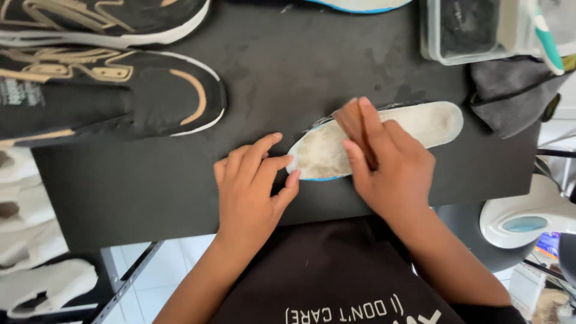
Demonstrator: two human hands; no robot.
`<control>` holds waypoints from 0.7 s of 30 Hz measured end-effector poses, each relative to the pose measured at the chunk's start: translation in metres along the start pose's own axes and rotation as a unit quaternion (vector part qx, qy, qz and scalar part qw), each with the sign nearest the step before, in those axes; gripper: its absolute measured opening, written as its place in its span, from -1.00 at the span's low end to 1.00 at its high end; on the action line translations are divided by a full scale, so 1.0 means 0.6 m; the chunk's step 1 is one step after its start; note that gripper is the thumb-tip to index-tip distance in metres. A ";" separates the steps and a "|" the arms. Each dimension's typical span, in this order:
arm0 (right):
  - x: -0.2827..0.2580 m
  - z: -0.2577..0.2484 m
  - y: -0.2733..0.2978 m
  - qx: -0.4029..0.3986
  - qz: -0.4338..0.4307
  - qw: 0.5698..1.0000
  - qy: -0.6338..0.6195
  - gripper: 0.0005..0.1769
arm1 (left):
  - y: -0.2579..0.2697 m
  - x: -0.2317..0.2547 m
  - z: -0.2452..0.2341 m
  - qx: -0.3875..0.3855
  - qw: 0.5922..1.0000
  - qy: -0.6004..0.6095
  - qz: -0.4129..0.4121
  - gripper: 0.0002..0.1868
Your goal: Cleaning a shoe insole by scrubbing it with a large brush and a toothbrush, then wiping it with a cloth.
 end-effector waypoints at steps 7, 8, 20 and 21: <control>-0.059 0.019 0.020 -0.061 -0.130 0.990 -0.009 -0.41 | 0.002 -0.003 0.006 -0.012 0.999 0.045 -0.020 -0.89; -0.042 0.028 0.024 -0.117 -0.110 0.987 -0.023 -0.37 | 0.003 -0.003 0.005 -0.010 0.998 0.050 -0.019 -0.93; -0.001 0.023 -0.007 -0.079 -0.007 0.997 0.000 -0.41 | 0.016 0.003 -0.006 0.045 0.999 0.001 -0.014 -0.84; -0.020 0.019 -0.010 -0.082 -0.007 0.997 0.001 -0.41 | 0.020 0.002 -0.007 0.043 0.999 0.004 -0.016 -0.84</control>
Point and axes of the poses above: each hand's wrist, its own y-axis away from the middle knuckle, its own z-axis out of the palm, x = y × z, the point moved 6 cm from there along -y, towards the middle knuckle, and after that the axes turned 15 degrees about -x, right-handed, at the moved point
